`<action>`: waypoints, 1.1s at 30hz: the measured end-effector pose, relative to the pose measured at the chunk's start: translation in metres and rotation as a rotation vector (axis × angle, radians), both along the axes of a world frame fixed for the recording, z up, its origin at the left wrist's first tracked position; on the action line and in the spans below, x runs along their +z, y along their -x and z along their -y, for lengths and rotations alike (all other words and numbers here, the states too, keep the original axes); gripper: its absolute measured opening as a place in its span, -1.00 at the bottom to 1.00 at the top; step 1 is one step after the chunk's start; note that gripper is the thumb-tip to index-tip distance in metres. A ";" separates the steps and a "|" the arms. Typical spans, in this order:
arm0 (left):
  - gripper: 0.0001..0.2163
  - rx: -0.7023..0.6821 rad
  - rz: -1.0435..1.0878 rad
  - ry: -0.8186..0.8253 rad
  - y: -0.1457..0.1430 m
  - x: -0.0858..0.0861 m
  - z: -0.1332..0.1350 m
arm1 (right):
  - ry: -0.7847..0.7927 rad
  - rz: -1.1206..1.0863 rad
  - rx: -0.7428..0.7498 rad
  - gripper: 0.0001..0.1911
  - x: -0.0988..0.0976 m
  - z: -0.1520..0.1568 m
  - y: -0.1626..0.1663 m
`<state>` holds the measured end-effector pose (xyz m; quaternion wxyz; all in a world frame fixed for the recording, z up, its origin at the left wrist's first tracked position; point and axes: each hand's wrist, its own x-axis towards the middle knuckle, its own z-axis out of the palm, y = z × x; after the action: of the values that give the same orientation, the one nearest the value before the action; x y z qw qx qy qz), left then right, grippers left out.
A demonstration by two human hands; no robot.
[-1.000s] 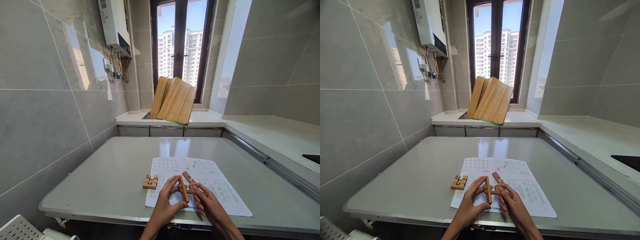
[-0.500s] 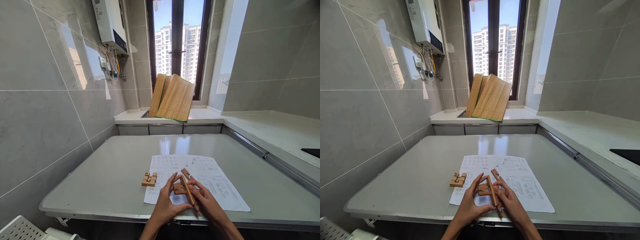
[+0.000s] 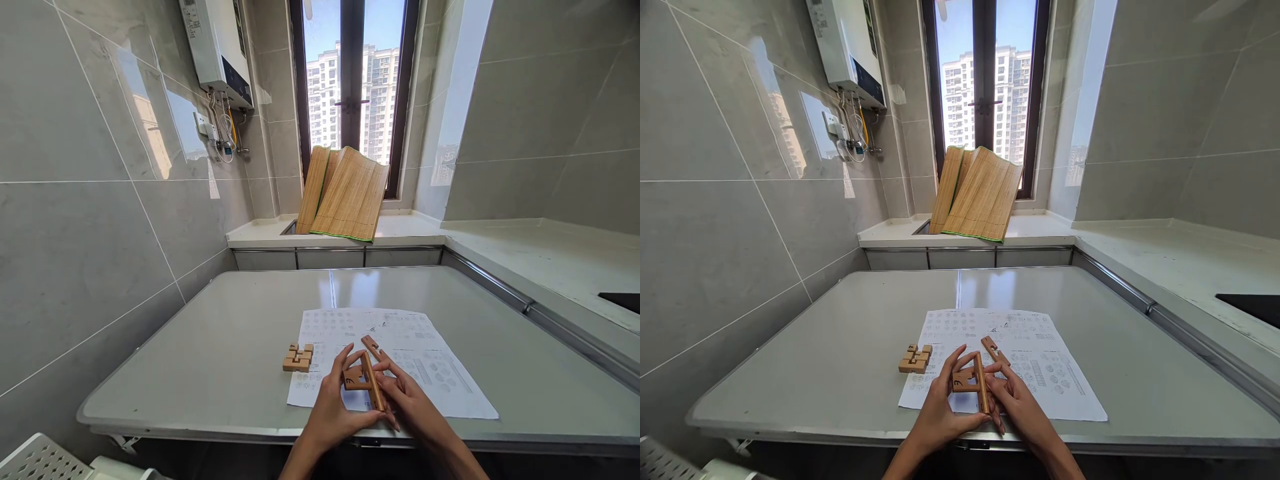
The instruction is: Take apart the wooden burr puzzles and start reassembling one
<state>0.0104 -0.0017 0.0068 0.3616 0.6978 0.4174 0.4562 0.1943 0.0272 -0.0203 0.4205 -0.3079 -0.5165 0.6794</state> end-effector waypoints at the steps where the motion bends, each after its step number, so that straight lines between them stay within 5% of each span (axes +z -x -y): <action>1: 0.00 0.003 0.003 0.007 0.000 0.000 0.000 | 0.002 0.001 -0.005 -0.54 0.000 0.000 0.000; 33: -0.06 -0.036 -0.005 -0.031 0.000 0.000 0.004 | -0.001 0.007 0.035 -0.57 0.002 -0.001 0.003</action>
<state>0.0108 -0.0060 0.0063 0.3580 0.7117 0.3985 0.4544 0.1911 0.0285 -0.0186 0.4070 -0.3009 -0.5236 0.6853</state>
